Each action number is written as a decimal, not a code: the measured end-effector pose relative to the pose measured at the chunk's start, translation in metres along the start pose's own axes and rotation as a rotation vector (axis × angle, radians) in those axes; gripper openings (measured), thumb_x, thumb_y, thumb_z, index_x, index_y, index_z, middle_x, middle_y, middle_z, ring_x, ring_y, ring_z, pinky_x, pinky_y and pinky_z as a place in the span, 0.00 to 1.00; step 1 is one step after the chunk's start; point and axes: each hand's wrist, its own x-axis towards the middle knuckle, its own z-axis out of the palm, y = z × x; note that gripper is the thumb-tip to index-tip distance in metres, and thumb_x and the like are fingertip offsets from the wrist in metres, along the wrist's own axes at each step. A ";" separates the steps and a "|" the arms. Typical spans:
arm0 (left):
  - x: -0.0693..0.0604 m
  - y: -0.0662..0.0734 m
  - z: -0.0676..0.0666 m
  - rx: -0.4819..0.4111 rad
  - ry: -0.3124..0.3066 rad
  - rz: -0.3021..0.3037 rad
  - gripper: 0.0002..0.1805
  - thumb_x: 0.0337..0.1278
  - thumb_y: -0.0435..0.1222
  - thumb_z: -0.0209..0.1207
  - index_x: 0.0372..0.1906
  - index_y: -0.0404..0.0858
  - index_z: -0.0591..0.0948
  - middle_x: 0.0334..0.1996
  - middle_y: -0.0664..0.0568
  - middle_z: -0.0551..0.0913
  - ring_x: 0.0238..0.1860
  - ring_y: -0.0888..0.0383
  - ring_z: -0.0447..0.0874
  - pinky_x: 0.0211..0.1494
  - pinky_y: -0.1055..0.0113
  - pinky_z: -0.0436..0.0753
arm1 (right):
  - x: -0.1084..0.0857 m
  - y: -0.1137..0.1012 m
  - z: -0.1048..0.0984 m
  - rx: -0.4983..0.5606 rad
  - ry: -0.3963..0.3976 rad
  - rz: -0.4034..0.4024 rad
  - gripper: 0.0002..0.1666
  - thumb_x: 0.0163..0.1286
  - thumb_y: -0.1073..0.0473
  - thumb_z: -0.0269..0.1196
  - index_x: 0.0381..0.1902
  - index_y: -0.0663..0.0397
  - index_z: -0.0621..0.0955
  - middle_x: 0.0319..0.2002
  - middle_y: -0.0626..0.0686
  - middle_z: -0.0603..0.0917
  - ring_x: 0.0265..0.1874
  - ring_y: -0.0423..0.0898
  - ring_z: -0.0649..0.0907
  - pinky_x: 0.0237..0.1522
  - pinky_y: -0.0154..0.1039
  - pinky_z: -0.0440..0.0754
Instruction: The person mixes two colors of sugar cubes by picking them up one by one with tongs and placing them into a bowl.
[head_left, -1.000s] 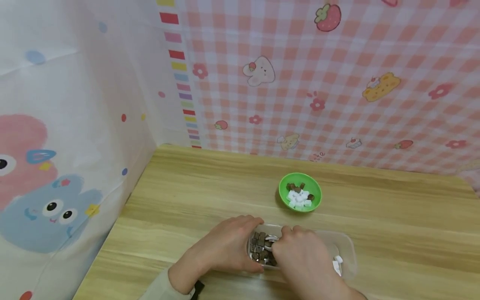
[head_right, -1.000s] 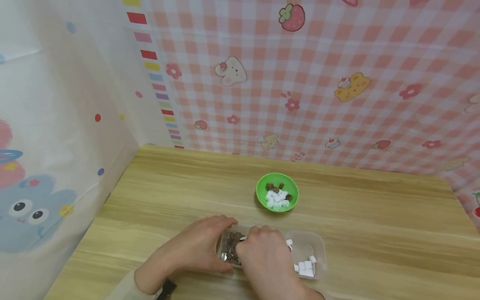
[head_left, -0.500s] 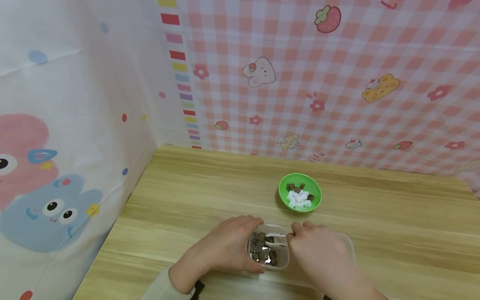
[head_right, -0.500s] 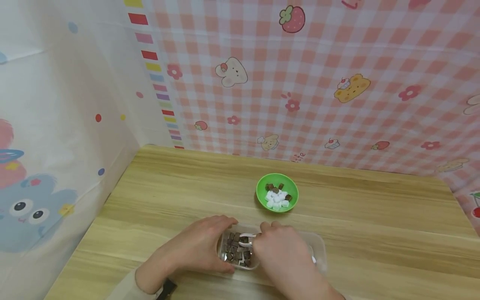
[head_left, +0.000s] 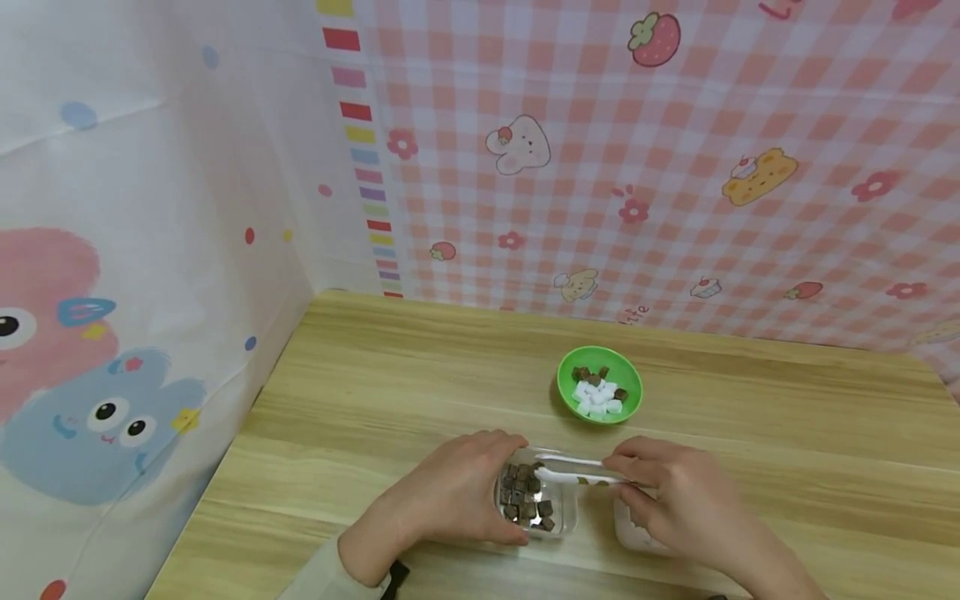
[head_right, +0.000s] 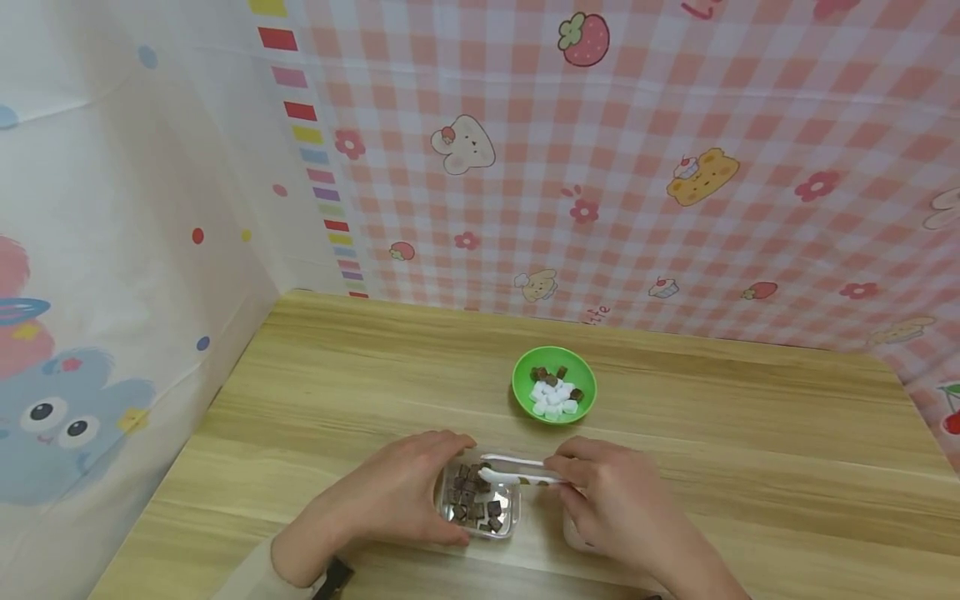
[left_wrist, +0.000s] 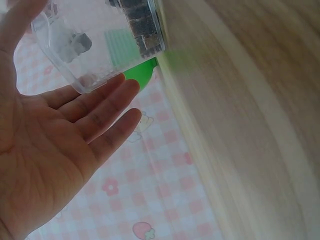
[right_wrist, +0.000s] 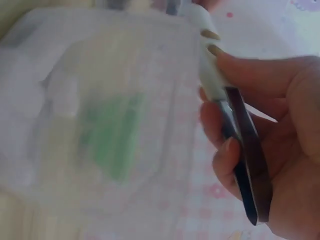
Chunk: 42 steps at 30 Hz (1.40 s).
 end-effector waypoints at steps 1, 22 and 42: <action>0.000 0.000 0.000 0.000 -0.001 -0.002 0.54 0.34 0.60 0.82 0.69 0.40 0.76 0.60 0.52 0.83 0.61 0.55 0.81 0.67 0.57 0.78 | -0.002 0.003 -0.001 0.032 0.016 0.015 0.21 0.44 0.70 0.80 0.40 0.53 0.91 0.40 0.44 0.88 0.29 0.31 0.82 0.29 0.25 0.78; 0.001 0.001 0.000 -0.004 -0.008 -0.013 0.53 0.34 0.60 0.82 0.69 0.39 0.76 0.59 0.53 0.83 0.60 0.57 0.81 0.67 0.58 0.78 | -0.001 0.052 -0.025 -0.163 0.180 0.370 0.20 0.52 0.67 0.79 0.45 0.63 0.91 0.40 0.56 0.90 0.25 0.41 0.83 0.24 0.33 0.76; 0.000 -0.001 0.001 -0.015 0.007 0.007 0.54 0.33 0.59 0.82 0.69 0.40 0.76 0.56 0.55 0.84 0.56 0.60 0.81 0.65 0.60 0.80 | -0.007 0.027 -0.020 -0.084 0.101 0.192 0.25 0.48 0.62 0.81 0.48 0.55 0.90 0.40 0.42 0.88 0.27 0.30 0.80 0.26 0.23 0.75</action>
